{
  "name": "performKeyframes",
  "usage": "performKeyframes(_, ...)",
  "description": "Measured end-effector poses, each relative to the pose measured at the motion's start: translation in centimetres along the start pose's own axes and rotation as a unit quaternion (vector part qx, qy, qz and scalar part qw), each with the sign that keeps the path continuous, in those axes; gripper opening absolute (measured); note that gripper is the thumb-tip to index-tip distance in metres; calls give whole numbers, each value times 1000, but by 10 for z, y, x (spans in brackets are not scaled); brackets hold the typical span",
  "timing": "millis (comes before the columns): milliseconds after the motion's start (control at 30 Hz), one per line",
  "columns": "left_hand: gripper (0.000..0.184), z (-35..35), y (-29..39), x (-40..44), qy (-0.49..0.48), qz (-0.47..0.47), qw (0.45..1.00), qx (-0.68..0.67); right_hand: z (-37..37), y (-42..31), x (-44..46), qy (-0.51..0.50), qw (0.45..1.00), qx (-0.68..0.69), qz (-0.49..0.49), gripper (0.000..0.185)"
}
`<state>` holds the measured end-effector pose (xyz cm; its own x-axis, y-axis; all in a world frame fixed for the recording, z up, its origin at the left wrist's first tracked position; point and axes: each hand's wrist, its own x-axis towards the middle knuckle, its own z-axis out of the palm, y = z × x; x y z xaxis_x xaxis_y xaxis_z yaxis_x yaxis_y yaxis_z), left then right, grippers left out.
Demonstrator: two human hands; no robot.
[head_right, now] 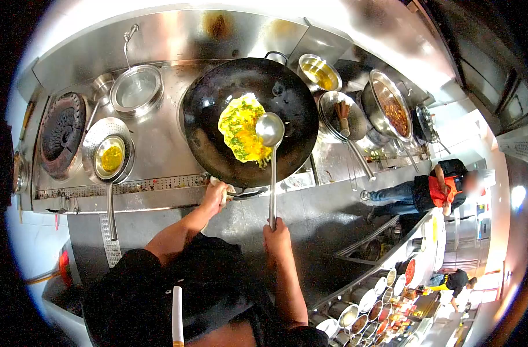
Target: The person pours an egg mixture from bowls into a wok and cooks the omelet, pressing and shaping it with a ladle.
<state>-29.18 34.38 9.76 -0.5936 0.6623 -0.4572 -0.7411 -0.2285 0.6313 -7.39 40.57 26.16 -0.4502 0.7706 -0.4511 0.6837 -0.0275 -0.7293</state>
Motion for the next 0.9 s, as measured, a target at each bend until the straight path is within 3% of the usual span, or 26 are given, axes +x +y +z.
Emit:
performKeyframes(200, 20, 18, -9, -32, 24, -55, 998, 1, -6, 17, -5, 35, 998, -48, -24, 25)
performKeyframes(600, 16, -9, -31, -102, -23, -98, 994, 53, -22, 47, -73, 37, 996, 71, 35, 13)
performKeyframes(633, 14, -24, -40, -98, -45, -127, 985, 107, -17, 83, -68, 52, 998, 12, 17, 18)
performKeyframes(733, 14, -17, -30, -133, -3, -125, 989, 81, -11, 101, -92, 90, 995, -30, -3, 33)
performKeyframes(800, 14, -29, -33, -147, -2, -132, 988, 75, -7, 108, -115, 120, 990, -50, -47, 31)
performKeyframes(900, 15, -17, -30, -161, -13, -124, 987, 104, 21, 168, -121, 100, 993, -48, -31, 25)
